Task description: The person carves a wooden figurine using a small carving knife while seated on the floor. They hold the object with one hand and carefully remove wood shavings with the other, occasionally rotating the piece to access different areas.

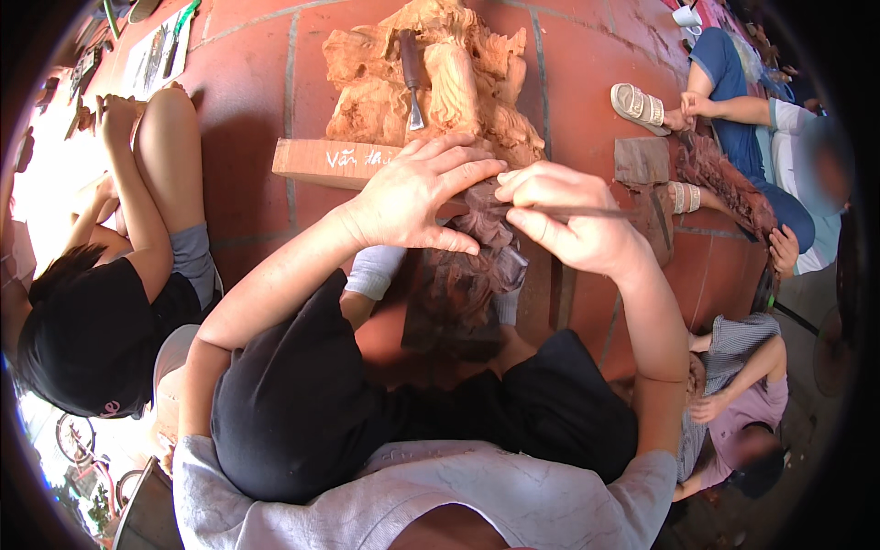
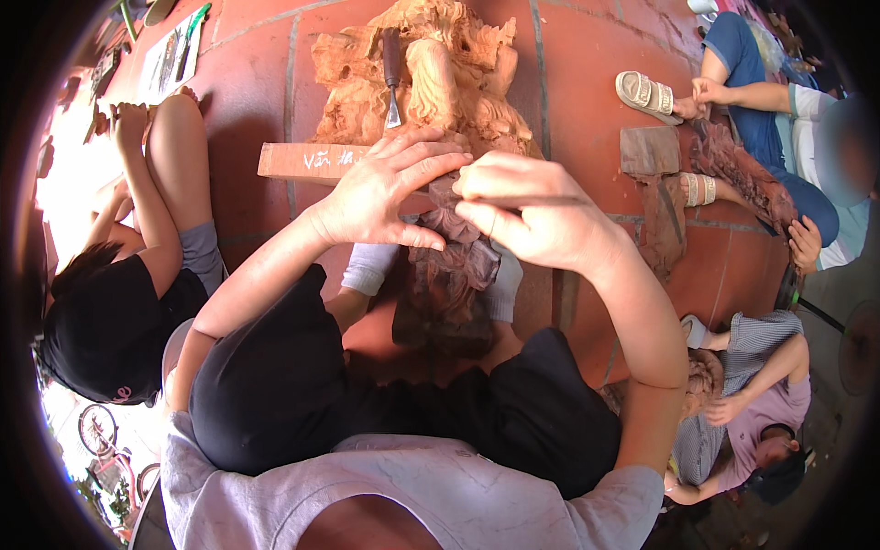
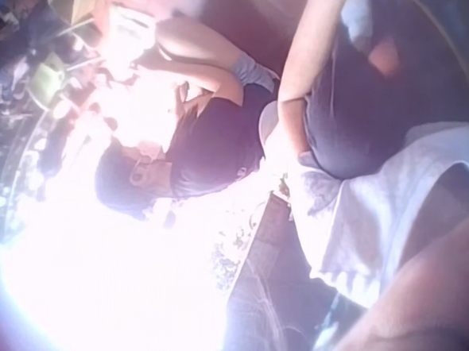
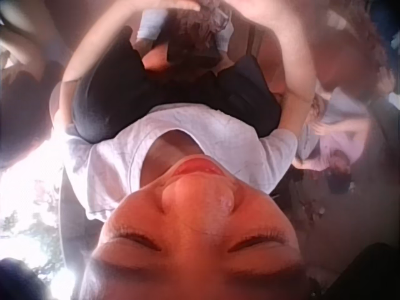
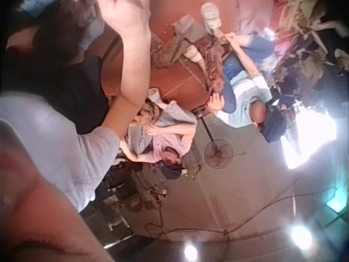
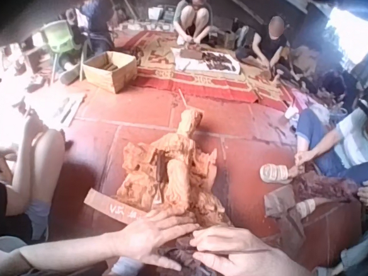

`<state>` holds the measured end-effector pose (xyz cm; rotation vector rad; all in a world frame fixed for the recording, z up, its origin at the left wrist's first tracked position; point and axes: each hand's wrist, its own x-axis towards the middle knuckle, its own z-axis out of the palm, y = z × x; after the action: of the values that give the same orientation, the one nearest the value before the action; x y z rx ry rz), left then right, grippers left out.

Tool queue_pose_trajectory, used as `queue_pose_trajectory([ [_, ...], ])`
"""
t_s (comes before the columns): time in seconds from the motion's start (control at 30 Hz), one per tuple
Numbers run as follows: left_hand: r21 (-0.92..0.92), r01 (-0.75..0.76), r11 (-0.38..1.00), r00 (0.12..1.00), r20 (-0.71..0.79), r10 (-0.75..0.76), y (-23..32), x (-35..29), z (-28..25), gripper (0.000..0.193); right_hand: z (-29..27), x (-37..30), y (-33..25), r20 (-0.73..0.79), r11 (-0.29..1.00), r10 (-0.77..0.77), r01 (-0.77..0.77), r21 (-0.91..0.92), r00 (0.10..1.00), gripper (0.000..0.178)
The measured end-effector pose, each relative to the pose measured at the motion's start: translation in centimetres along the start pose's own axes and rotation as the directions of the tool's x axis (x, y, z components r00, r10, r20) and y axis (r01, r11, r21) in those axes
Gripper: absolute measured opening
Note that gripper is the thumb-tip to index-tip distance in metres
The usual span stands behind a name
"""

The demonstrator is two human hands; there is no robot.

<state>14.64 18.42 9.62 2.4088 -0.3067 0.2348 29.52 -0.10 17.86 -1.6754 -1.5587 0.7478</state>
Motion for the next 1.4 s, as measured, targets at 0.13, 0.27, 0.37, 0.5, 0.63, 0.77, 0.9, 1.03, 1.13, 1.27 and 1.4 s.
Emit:
queue_pose_trajectory([
  [0.13, -0.007, -0.009, 1.0, 1.0, 0.0, 0.009, -0.2, 0.1, 0.1, 0.094, 1.0, 0.2, -0.8, 0.0, 0.97, -0.116, 0.113, -0.215, 0.993, 0.007],
  [0.27, 0.003, -0.004, 1.0, 1.0, 0.005, 0.004, -0.1, 0.1, 0.1, 0.095, 0.4, 0.2, 0.0, -0.046, 0.996, -0.065, 0.062, -0.064, 0.997, 0.008],
  [0.37, 0.013, 0.005, 1.0, 1.0, 0.022, -0.005, 0.0, 0.2, 0.0, 0.095, 1.5, 0.4, -1.0, -0.076, 0.98, -0.126, 0.112, -0.166, 0.989, 0.012],
  [0.5, 0.012, 0.004, 1.0, 1.0, 0.02, -0.004, 0.0, 0.1, 0.0, 0.094, 2.3, 0.8, -0.9, -0.086, 0.954, -0.138, 0.109, -0.28, 0.987, 0.012],
  [0.63, 0.005, 0.005, 1.0, 1.0, -0.019, -0.005, -0.3, 0.1, 0.2, 0.091, 0.9, 1.1, -0.6, -0.14, 0.998, 0.028, -0.035, -0.047, 0.99, 0.01],
  [0.77, -0.065, 0.0, 0.998, 1.0, -0.007, 0.0, -0.1, 0.3, 0.0, 0.091, 2.6, 0.5, -2.1, -0.136, 0.962, -0.117, 0.079, -0.26, 0.984, 0.01],
  [0.9, 0.054, 0.008, 0.999, 0.998, 0.062, -0.011, 0.1, 0.4, -0.5, 0.095, 1.5, 0.9, -1.0, -0.168, 0.989, -0.019, -0.007, -0.15, 0.986, 0.009],
  [1.03, 0.047, 0.004, 0.999, 0.996, 0.092, -0.008, 0.3, 0.9, -0.5, 0.096, 2.0, 0.2, -1.3, -0.174, 0.988, -0.085, 0.06, -0.141, 0.981, 0.011],
  [1.13, 0.048, 0.005, 0.999, 0.996, 0.088, -0.009, 0.6, 0.9, -0.6, 0.096, 3.1, -0.1, -0.9, -0.145, 0.942, -0.188, 0.137, -0.305, 0.971, 0.014],
  [1.27, 0.059, 0.007, 0.998, 0.997, 0.07, -0.012, 0.4, 0.6, -0.6, 0.096, 0.2, 0.6, 0.3, -0.189, 0.993, -0.06, 0.04, -0.108, 0.98, 0.014],
  [1.4, 0.047, 0.011, 0.999, 0.997, 0.082, -0.015, 0.6, 0.9, -0.7, 0.095, 1.6, -0.4, 0.1, -0.164, 0.992, -0.119, 0.109, -0.066, 0.979, 0.015],
])
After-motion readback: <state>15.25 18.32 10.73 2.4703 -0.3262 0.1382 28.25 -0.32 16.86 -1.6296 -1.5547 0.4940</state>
